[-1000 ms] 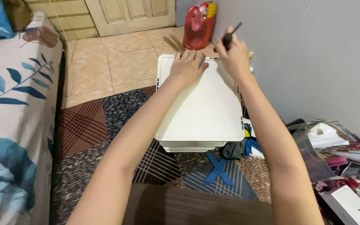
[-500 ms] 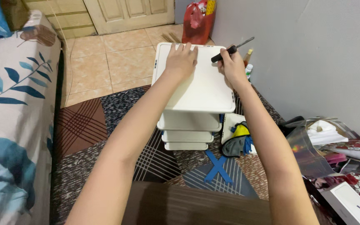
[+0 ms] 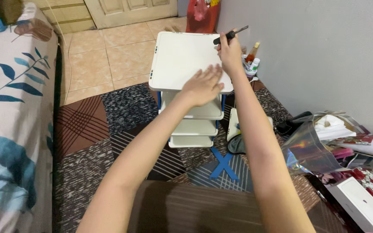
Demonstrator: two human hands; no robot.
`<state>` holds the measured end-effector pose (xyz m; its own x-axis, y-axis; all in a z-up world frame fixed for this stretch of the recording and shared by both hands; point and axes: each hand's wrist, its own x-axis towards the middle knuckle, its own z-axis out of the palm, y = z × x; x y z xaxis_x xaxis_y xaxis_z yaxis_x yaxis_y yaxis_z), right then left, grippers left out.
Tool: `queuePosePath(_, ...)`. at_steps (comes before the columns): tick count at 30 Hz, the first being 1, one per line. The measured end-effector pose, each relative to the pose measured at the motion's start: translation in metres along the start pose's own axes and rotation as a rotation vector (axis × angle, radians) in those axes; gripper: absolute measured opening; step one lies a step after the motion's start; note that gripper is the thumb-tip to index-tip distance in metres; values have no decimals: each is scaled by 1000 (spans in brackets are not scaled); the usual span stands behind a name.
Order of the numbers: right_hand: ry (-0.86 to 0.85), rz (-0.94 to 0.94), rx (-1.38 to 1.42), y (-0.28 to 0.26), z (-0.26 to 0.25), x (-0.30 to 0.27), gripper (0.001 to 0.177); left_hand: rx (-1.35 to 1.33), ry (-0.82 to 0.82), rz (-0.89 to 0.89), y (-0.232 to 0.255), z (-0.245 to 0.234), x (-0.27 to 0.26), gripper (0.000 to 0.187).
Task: The person assembles a small plastic shelving unit by attaching blue cross-brace supports to white shelves using a screwdriver. They wipe the shelves with a cloth, position the braces, and tighten screws to secure the structure.
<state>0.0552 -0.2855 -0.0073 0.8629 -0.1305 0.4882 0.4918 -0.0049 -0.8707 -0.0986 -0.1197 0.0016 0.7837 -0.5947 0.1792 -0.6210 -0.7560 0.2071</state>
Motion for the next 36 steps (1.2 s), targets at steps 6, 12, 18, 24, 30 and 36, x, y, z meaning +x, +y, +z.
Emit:
queuePosePath(6, -52, 24, 219, -4, -27, 1, 26, 12, -78, -182, 7, -30, -10, 70)
queuePosePath(12, 125, 182, 1, 50, -140, -60, 41, 122, 240, -476, -48, -44, -74, 64)
queuePosePath(18, -113, 488, -1062, 189, -181, -229, 78, 106, 1006, -37, -25, 87, -117, 52)
queuePosePath(24, -479, 722, -1254, 239, -163, -344, 72, -68, 736, 172, 36, 215, -120, 37)
queuePosePath(30, -431, 723, -1315, 243, -175, -379, 57, -190, 378, 57, 47, 285, -98, 34)
queuePosePath(36, -154, 821, -1192, 239, -185, -368, 62, -262, 186, -97, 55, 363, -63, 24)
